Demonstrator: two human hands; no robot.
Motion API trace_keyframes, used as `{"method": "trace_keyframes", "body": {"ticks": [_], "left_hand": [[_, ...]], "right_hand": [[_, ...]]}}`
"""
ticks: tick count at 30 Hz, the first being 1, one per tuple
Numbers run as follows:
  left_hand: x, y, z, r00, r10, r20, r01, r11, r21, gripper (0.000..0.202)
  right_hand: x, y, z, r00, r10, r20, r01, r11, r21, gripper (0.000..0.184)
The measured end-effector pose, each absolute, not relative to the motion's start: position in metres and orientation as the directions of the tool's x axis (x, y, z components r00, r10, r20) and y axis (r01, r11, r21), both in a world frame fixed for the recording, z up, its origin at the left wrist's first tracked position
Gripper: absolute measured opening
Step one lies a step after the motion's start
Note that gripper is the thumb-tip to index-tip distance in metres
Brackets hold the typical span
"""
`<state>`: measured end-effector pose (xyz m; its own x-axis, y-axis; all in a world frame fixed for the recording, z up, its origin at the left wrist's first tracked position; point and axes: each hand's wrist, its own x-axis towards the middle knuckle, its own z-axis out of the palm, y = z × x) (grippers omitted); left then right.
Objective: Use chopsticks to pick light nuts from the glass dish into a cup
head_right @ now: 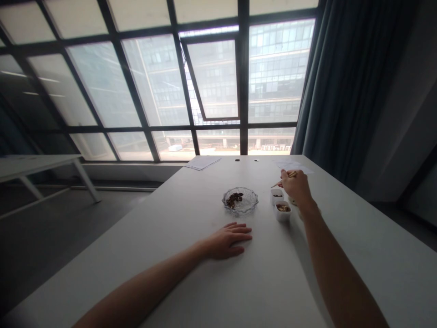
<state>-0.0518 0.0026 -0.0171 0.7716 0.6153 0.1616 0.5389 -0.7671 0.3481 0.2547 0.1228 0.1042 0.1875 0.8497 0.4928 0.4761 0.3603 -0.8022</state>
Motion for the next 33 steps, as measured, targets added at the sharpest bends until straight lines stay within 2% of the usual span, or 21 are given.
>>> {"method": "trace_keyframes", "body": {"ticks": [3,7,11,16,22,33], "left_hand": [[-0.050,0.002,-0.017,0.775,0.611,0.163,0.534,-0.770,0.347,0.053],[-0.049,0.003,-0.017,0.775,0.608,0.172,0.531,-0.774,0.344,0.052],[-0.050,0.003,-0.016,0.775,0.607,0.176,0.530,-0.777,0.340,0.052],[-0.051,0.003,-0.017,0.774,0.607,0.177,0.532,-0.777,0.336,0.052],[-0.053,0.002,-0.016,0.773,0.607,0.182,0.533,-0.778,0.333,0.052],[-0.051,0.002,-0.017,0.768,0.616,0.173,0.541,-0.770,0.340,0.053]], "right_hand": [[0.240,0.117,0.105,0.177,0.887,0.427,0.302,0.364,-0.881,0.032],[0.218,0.118,0.092,-0.023,0.922,0.387,0.143,0.386,-0.911,0.046],[0.196,0.124,0.069,-0.199,0.914,0.355,0.112,0.381,-0.918,0.057],[0.178,0.131,0.043,-0.322,0.884,0.339,0.118,0.393,-0.912,0.057],[0.174,0.140,0.025,-0.313,0.891,0.329,0.131,0.383,-0.914,0.056],[0.173,0.132,0.038,-0.122,0.934,0.336,0.111,0.349,-0.931,0.057]]}}
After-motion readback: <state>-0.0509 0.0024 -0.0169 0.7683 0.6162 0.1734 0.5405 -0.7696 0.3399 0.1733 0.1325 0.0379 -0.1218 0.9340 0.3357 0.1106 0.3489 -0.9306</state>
